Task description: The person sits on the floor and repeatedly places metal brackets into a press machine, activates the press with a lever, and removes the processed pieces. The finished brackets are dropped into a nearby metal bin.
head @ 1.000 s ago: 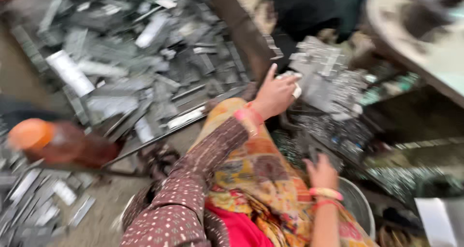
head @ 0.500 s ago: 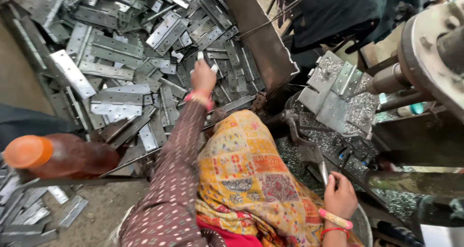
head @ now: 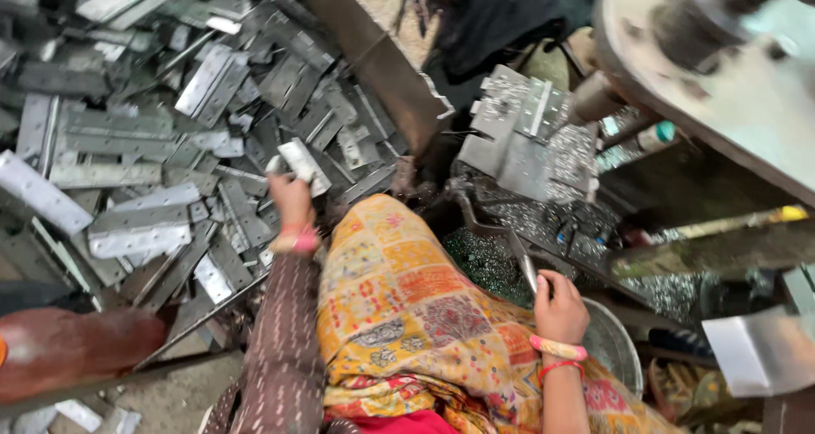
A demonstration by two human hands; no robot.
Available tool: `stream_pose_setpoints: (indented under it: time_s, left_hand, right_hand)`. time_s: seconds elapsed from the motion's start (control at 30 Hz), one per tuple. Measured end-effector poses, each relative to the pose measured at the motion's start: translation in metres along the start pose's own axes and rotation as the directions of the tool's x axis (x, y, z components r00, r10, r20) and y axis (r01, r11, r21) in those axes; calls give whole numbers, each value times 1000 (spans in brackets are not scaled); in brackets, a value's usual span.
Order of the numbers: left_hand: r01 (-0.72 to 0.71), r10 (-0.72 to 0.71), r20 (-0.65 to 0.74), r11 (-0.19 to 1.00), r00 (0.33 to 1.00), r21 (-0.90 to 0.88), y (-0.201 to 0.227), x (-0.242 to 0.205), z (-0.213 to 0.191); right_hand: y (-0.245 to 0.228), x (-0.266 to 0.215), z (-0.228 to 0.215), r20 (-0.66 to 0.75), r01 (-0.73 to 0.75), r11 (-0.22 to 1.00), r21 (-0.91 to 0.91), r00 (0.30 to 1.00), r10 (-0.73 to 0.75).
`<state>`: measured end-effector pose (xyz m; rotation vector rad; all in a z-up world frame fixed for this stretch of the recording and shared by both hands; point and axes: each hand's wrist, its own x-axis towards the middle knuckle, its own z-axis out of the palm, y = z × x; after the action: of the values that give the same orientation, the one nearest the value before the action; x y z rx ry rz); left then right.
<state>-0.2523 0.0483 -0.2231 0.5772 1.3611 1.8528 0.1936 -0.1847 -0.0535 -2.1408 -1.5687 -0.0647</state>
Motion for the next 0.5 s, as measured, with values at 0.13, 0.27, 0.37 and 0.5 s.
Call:
stream_pose_setpoints:
  time_s: [0.13,0.27,0.37,0.5]
  left_hand:
    - [-338,279,206,866,938,369,95,-34,15]
    - [-291,82,511,893,856,344,176,-77,86]
    - [-485,269,753,871,601,76,197,-111,154]
    - [-703,104,808,566,579,431,177,-158,215]
  right_hand:
    - [-6,0,4,-13,7,999,50,1000,-7]
    - [-5,1,5,-6,30,996,86,1000,-30]
    - [-6,3,3,39,18,997,76,999,-21]
    - [-4,1,6,75,7,999,50,997,-11]
